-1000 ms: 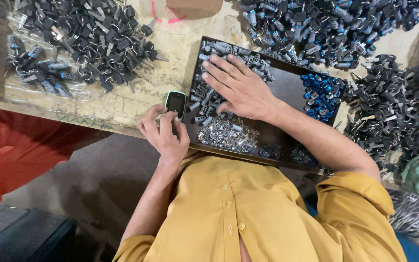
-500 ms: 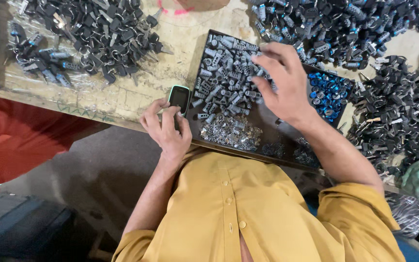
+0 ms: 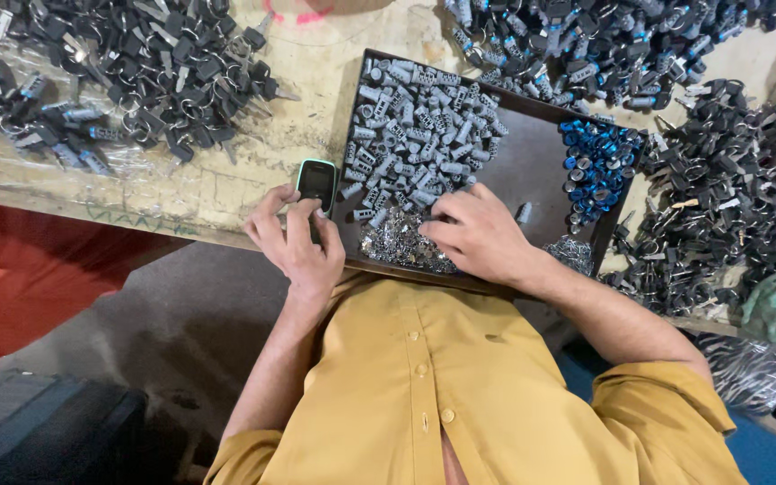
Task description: The person sits at a workbench assembling lock cylinder components, picking up small metal pins and springs and inserting them into lock plugs by hand, then pressing blue caps onto the plugs and placing finished plugs aside. They briefly handle a mobile phone and a padlock during the episode.
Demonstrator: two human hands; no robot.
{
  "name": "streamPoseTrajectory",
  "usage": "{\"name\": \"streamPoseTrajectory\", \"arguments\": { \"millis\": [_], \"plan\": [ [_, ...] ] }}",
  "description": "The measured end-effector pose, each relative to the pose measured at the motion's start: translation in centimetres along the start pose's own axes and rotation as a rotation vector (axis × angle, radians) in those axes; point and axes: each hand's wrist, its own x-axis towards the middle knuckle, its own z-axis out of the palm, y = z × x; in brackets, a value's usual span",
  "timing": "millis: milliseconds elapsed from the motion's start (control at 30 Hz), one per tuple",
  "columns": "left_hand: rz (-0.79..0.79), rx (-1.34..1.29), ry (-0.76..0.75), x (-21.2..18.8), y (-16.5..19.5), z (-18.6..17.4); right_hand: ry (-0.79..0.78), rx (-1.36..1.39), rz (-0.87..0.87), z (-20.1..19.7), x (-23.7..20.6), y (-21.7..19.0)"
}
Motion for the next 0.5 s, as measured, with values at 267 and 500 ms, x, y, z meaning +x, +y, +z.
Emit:
{"name": "streamPoseTrajectory", "arguments": {
  "millis": [267,500],
  "plan": [
    [0.002,-0.006,0.005,-0.3,-0.1,0.0,0.042,-0.025,0.078,-2.0,-0.2,1.0],
    [0.009,-0.011,0.005,-0.1,-0.1,0.0,0.191,-0.18,0.287,-5.6,0.0,4.6]
  ]
}}
